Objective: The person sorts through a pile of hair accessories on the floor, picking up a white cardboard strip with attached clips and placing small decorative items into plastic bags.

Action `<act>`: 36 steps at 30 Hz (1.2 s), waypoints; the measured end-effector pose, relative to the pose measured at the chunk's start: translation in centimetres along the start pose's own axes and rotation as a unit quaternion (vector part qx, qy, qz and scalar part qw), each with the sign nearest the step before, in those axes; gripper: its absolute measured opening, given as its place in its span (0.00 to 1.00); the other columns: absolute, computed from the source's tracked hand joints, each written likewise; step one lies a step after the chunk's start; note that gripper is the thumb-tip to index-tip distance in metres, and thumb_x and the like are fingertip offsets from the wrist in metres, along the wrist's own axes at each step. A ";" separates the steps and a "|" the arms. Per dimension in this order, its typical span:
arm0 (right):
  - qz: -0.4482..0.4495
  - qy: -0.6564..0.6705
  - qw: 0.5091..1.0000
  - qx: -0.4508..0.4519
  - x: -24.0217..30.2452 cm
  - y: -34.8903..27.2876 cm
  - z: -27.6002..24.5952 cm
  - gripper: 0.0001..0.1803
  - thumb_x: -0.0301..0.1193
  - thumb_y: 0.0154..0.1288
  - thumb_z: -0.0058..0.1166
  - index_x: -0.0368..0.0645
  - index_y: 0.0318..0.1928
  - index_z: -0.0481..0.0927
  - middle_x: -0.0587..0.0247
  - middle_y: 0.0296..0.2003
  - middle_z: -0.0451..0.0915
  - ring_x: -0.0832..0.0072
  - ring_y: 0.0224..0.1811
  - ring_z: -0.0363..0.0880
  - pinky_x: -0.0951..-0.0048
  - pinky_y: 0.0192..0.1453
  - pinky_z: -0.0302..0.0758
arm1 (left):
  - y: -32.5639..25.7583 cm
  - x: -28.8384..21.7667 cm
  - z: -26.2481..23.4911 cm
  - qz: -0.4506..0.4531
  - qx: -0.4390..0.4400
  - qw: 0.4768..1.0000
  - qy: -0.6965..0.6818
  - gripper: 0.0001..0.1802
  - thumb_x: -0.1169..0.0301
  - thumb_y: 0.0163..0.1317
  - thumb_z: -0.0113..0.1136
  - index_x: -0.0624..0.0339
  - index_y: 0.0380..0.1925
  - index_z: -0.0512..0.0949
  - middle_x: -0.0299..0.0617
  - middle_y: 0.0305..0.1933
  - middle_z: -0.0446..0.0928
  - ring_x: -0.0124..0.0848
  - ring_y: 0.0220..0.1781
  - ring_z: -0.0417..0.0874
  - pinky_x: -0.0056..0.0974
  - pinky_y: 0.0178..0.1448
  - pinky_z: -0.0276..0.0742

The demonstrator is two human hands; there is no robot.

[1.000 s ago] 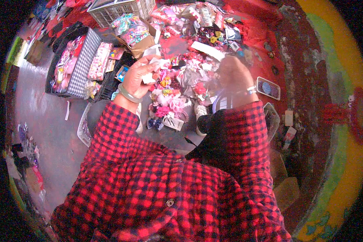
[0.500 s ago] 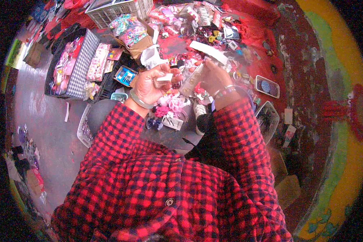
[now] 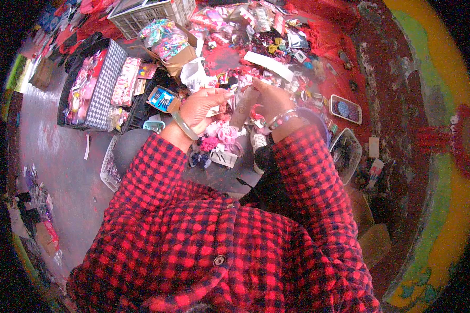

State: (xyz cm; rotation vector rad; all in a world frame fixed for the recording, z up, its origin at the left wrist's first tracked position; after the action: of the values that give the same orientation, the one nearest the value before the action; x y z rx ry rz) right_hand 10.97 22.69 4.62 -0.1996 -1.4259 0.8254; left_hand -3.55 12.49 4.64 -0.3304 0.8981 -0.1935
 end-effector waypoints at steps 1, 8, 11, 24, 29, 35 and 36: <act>-0.058 -0.046 0.997 0.027 -0.5 0.5 -0.3 0.13 0.41 0.60 0.49 0.43 0.33 0.76 0.65 0.25 0.76 0.75 0.25 0.74 0.75 0.27 0.72 | 0.0 0.0 0.4 -0.004 -0.014 1.000 0.026 0.07 0.68 0.55 0.58 0.57 0.32 0.75 0.32 0.25 0.73 0.21 0.26 0.75 0.29 0.33 0.72; -0.002 -0.026 0.991 0.129 -1.5 1.1 0.2 0.17 0.37 0.56 0.53 0.39 0.42 0.74 0.62 0.25 0.77 0.75 0.26 0.76 0.73 0.29 0.71 | 0.5 1.0 0.6 0.000 0.034 0.999 0.023 0.06 0.72 0.52 0.61 0.61 0.28 0.75 0.34 0.25 0.76 0.21 0.25 0.75 0.25 0.27 0.70; -0.085 -0.035 0.971 0.222 1.1 -0.2 -0.3 0.10 0.34 0.57 0.51 0.41 0.36 0.76 0.67 0.25 0.75 0.76 0.26 0.73 0.75 0.28 0.68 | 0.2 0.6 0.2 0.001 0.050 0.998 0.033 0.04 0.74 0.52 0.59 0.62 0.28 0.76 0.37 0.26 0.76 0.24 0.26 0.77 0.27 0.28 0.72; -0.095 -0.051 0.982 0.156 0.9 -2.5 1.9 0.04 0.30 0.56 0.55 0.45 0.32 0.79 0.73 0.26 0.77 0.85 0.26 0.72 0.84 0.26 0.65 | -0.5 -0.4 0.2 0.063 0.014 0.997 -0.030 0.06 0.72 0.54 0.58 0.59 0.33 0.75 0.37 0.30 0.78 0.24 0.28 0.78 0.25 0.26 0.70; -0.093 -0.034 0.984 0.145 0.9 -2.3 2.0 0.05 0.30 0.57 0.53 0.43 0.30 0.79 0.71 0.24 0.77 0.84 0.21 0.71 0.84 0.24 0.65 | -0.9 -0.8 0.5 0.043 0.001 0.998 -0.038 0.06 0.70 0.56 0.57 0.57 0.33 0.77 0.34 0.30 0.77 0.22 0.27 0.77 0.26 0.27 0.71; -0.076 -0.026 0.985 0.150 0.9 -2.2 1.9 0.04 0.30 0.57 0.54 0.43 0.29 0.78 0.71 0.24 0.76 0.83 0.22 0.72 0.83 0.23 0.67 | -1.2 -1.0 0.9 0.053 0.037 0.997 -0.036 0.07 0.68 0.57 0.55 0.55 0.35 0.77 0.32 0.30 0.77 0.21 0.30 0.77 0.27 0.28 0.72; -0.073 -0.013 0.985 0.156 0.9 -2.1 1.9 0.04 0.29 0.57 0.54 0.44 0.29 0.78 0.71 0.24 0.76 0.82 0.22 0.73 0.83 0.23 0.68 | -1.2 -1.0 0.9 0.052 0.034 0.997 -0.034 0.07 0.68 0.57 0.55 0.56 0.35 0.77 0.33 0.30 0.77 0.21 0.30 0.77 0.27 0.29 0.72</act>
State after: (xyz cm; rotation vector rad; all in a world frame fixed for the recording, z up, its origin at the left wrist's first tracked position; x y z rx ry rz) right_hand 9.96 21.06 6.90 0.1523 -1.2982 0.9192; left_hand -3.47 11.86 6.38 -0.2255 0.8371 -0.1159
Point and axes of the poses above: each hand's wrist, its own y-axis towards the middle knuckle, its own z-axis out of the palm, x = y × z, the point moved 3 cm from there along y, towards the middle knuckle
